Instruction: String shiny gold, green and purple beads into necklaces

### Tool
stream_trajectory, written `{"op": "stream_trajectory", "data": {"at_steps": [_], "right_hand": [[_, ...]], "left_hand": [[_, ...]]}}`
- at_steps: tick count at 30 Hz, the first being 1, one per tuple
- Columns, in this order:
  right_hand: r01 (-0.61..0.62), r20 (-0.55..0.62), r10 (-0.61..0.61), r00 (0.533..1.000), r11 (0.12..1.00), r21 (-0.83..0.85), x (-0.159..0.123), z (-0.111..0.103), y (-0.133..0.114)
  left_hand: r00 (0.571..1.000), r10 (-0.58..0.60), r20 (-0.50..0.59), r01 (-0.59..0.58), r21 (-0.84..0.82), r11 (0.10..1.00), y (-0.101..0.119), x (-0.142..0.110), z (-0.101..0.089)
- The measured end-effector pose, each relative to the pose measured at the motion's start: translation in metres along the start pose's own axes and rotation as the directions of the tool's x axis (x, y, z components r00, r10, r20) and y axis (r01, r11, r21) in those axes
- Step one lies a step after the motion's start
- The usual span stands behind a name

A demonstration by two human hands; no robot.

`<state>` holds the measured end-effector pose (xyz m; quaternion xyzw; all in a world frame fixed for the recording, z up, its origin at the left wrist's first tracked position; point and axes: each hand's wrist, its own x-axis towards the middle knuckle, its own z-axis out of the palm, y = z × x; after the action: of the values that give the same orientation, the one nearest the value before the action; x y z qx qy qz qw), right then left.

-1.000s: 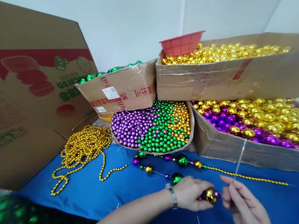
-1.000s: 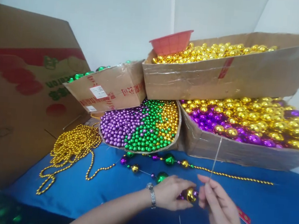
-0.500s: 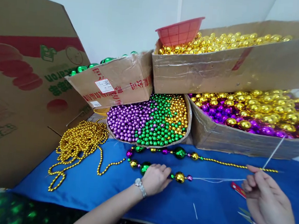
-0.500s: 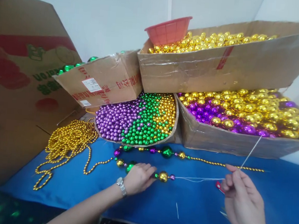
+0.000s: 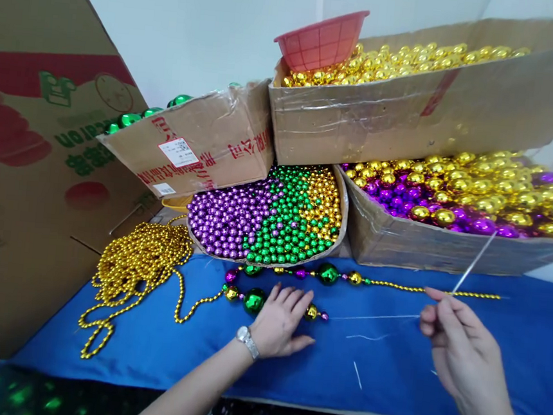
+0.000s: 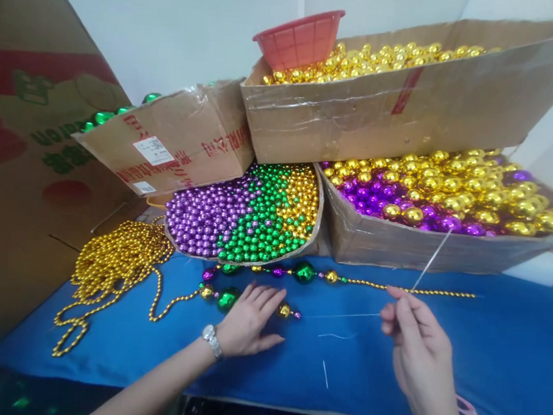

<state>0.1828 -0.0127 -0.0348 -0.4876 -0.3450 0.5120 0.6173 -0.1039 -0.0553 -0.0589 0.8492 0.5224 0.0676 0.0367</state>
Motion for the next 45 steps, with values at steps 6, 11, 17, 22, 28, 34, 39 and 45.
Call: {"op": "stream_trajectory", "data": {"at_steps": [6, 11, 17, 22, 28, 34, 39, 45], "right_hand": [[0.008, -0.018, -0.009, 1.000, 1.000, -0.013, 0.003, -0.004, -0.007], [0.078, -0.148, -0.070, 0.986, 0.996, 0.049, 0.013, -0.028, -0.015], [-0.002, -0.055, 0.004, 0.998, 0.999, 0.054, 0.003, -0.020, -0.013], [0.002, 0.035, -0.003, 0.999, 1.000, 0.027, -0.010, 0.002, -0.012], [-0.024, 0.282, 0.043, 0.958, 0.997, -0.071, -0.026, 0.025, -0.009], [0.028, 0.394, 0.050, 0.918, 0.981, -0.191, -0.034, 0.028, 0.002], [0.079, 0.381, 0.059, 0.923, 0.938, -0.337, -0.031, 0.018, 0.012], [-0.087, 0.257, 0.130, 0.958, 0.981, -0.171, -0.021, 0.014, 0.025]], "left_hand": [[0.996, 0.080, -0.039, -0.079, 0.034, 0.996, 0.034, 0.024, 0.030], [0.995, 0.098, -0.021, -0.097, 0.064, 0.993, 0.026, 0.023, 0.042], [0.985, 0.119, -0.128, -0.130, -0.076, 0.989, 0.037, 0.001, 0.027], [0.966, 0.195, -0.172, -0.239, -0.285, 0.928, 0.054, -0.019, 0.016], [0.962, -0.218, -0.165, 0.027, -0.736, 0.676, 0.062, 0.011, -0.005], [0.979, -0.179, -0.093, -0.002, -0.891, 0.453, 0.078, 0.052, -0.028], [0.951, -0.144, -0.274, -0.124, -0.764, 0.633, 0.082, 0.051, -0.022], [0.940, 0.184, -0.286, -0.262, -0.266, 0.928, 0.071, 0.004, 0.015]]}}
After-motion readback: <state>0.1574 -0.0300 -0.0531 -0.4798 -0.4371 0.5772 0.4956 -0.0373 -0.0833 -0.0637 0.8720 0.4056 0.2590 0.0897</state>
